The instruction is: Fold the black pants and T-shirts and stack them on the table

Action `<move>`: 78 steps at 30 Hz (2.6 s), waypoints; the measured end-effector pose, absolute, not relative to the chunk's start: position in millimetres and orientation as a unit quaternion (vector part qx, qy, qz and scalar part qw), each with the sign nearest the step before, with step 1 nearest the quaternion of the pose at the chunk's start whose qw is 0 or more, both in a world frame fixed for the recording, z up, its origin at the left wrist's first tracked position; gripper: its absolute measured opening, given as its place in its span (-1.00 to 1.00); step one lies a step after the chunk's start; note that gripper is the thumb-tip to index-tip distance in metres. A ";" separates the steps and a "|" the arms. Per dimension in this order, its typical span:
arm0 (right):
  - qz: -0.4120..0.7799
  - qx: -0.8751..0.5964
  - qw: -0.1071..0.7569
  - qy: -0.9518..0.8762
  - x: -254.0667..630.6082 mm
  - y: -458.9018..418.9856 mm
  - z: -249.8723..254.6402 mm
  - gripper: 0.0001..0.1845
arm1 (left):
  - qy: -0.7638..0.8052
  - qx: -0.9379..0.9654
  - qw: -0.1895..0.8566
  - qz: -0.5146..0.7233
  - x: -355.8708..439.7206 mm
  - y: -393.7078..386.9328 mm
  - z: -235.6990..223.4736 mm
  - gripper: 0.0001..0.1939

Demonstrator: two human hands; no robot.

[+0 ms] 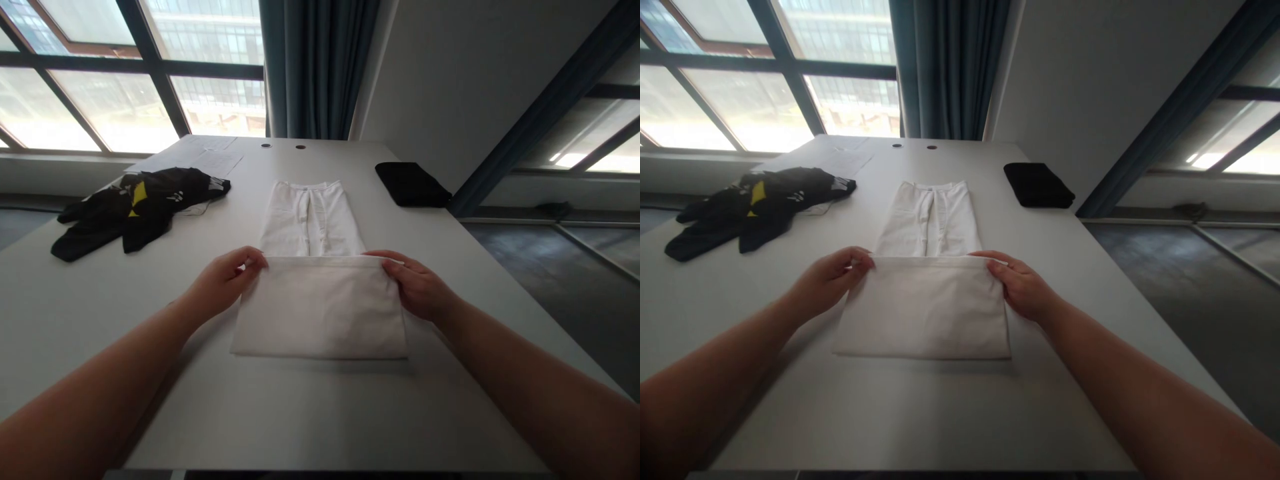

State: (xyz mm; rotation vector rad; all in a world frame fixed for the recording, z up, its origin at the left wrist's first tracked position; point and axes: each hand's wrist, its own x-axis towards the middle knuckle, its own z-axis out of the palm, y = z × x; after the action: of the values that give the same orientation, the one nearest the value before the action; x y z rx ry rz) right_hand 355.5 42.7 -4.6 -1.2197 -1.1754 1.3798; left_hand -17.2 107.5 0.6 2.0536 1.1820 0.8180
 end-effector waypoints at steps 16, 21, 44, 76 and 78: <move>0.255 -0.621 0.159 -0.724 325.0 67.6 18.8 -0.69 | 0.451 0.890 0.031 0.059 48.3 116.4 10.3 -0.50; 0.255 -0.617 -0.030 -0.744 302.0 101.2 51.5 -0.54 | 0.478 0.878 0.020 -0.021 63.4 120.7 25.7 -0.41; 0.361 -0.439 -0.098 -0.817 334.9 111.0 59.1 -0.35 | 0.301 0.889 0.312 0.151 12.9 137.6 34.3 -0.65; 0.083 -0.571 0.040 -0.816 312.2 135.4 -32.9 -0.13 | 0.438 0.896 0.037 0.065 46.8 152.8 -29.4 -0.41; 0.083 -0.567 0.032 -0.819 311.2 137.3 -33.1 -0.12 | 0.437 0.897 0.033 0.053 48.4 154.6 -28.2 -0.40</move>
State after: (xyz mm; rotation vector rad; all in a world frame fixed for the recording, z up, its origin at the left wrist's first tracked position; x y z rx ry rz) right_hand 311.2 137.3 -33.1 -1.7441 -2.5215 0.2565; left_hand 48.4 154.6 -28.2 2.7608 1.3462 0.1642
